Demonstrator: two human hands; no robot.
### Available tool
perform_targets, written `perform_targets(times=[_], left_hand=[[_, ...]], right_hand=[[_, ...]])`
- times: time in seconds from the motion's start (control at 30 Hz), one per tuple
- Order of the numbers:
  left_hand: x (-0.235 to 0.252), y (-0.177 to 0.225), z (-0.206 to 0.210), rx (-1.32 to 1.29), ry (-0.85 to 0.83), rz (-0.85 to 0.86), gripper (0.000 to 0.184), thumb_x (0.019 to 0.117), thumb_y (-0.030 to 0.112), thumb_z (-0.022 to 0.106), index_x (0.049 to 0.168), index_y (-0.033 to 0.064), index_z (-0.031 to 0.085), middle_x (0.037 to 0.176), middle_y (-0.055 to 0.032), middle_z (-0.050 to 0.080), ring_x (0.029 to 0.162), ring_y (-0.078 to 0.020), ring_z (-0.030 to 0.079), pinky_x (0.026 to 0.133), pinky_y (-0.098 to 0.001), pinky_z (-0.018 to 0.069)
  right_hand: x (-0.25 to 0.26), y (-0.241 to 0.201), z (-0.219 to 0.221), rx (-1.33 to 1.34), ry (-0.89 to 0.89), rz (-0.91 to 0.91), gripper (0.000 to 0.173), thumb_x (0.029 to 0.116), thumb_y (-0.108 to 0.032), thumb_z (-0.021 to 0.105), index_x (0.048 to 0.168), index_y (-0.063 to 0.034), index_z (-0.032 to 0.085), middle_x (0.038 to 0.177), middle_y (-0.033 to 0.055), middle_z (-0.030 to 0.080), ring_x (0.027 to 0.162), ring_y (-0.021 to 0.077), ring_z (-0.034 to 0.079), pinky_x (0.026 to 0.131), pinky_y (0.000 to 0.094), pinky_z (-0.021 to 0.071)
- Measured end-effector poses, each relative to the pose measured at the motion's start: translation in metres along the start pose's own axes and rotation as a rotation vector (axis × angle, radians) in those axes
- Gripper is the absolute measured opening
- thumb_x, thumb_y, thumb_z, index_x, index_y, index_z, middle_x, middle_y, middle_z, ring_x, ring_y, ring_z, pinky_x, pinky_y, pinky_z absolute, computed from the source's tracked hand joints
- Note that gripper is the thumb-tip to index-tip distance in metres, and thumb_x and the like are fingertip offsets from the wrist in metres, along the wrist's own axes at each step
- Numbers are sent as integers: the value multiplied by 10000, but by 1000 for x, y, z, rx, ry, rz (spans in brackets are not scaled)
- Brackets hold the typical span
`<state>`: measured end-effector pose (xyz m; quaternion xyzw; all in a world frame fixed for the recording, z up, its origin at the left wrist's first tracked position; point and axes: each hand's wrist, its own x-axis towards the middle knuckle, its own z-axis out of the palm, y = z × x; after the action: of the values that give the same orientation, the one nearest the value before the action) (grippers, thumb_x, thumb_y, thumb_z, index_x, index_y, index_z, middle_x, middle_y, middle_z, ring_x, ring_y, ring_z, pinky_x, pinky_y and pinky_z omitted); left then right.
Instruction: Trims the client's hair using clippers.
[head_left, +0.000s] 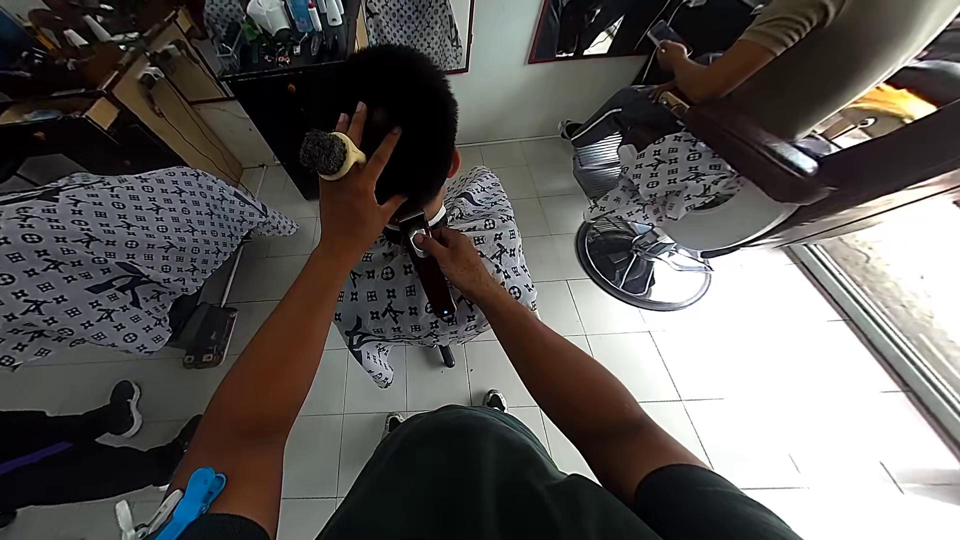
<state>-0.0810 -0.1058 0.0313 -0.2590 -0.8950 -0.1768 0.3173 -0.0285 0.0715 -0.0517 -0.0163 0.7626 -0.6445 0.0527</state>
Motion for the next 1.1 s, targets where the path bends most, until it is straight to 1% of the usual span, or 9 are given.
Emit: perform_targets(times=[0.1, 0.2, 0.27, 0.4, 0.47, 0.57, 0.67, 0.83, 1.1], left_hand=[[0, 0, -1, 2, -12, -9, 762, 821, 318, 837, 1511, 244, 525, 1680, -161, 261, 1568, -351, 193, 1243, -527, 214], [0, 0, 0, 6, -17, -8, 758, 828, 328, 832, 1515, 249, 520, 1686, -156, 247, 1572, -343, 184, 1248, -523, 202], [0, -1, 1, 6, -14, -11, 766, 825, 331, 835, 1517, 257, 516, 1690, -155, 238, 1571, -342, 184, 1246, -524, 207], [-2, -2, 1, 6, -17, -18, 766, 824, 327, 837, 1517, 266, 514, 1694, -147, 229, 1573, -340, 180, 1245, -533, 208], [-1, -1, 0, -2, -20, -18, 767, 822, 305, 838, 1516, 254, 516, 1690, -157, 235, 1573, -348, 175, 1251, -531, 201], [1, 0, 0, -3, -12, -14, 760, 819, 294, 837, 1509, 235, 524, 1679, -175, 256, 1569, -355, 190, 1252, -524, 204], [1, -1, -1, 1, -18, -15, 757, 829, 319, 833, 1513, 241, 519, 1683, -168, 250, 1571, -347, 187, 1252, -526, 203], [0, 0, 0, 2, -25, -28, 767, 834, 334, 830, 1525, 255, 506, 1691, -155, 230, 1575, -342, 172, 1255, -523, 193], [0, -1, 0, 9, -28, -18, 764, 843, 339, 821, 1530, 251, 499, 1691, -162, 226, 1576, -336, 171, 1255, -504, 201]], right_hand=[[1, -1, -2, -33, 8, 24, 429, 1026, -422, 600, 1039, 5, 642, 827, 99, 633, 744, 179, 620, 723, 390, 521], [-7, 3, -2, 3, -36, -74, 405, 1077, -394, 493, 1202, -24, 599, 934, 111, 652, 808, 187, 651, 764, 399, 548], [-23, 6, -4, 60, -106, -55, 464, 1082, -473, 422, 1291, -84, 566, 940, 119, 641, 736, 190, 634, 669, 378, 553], [-26, 13, -2, 115, -116, 90, 454, 944, -268, 735, 1288, -46, 538, 913, 142, 627, 659, 196, 614, 602, 347, 554], [-16, 12, -3, 19, -68, 89, 557, 877, -272, 811, 1301, -34, 540, 976, 175, 655, 758, 248, 651, 677, 422, 563], [-6, -1, -5, 4, -55, 99, 533, 969, -397, 696, 1301, -6, 550, 1028, 169, 668, 894, 250, 670, 825, 458, 555], [-3, -3, -4, 18, -42, 99, 502, 1058, -468, 507, 1243, -7, 576, 978, 154, 654, 865, 238, 656, 800, 447, 543], [-8, -2, -1, -69, -13, 42, 470, 1058, -453, 519, 1210, -13, 584, 926, 151, 657, 803, 240, 664, 736, 436, 554], [-12, -12, 0, -134, -11, -30, 440, 1068, -402, 522, 1228, 5, 579, 939, 146, 658, 822, 235, 663, 777, 438, 547]])
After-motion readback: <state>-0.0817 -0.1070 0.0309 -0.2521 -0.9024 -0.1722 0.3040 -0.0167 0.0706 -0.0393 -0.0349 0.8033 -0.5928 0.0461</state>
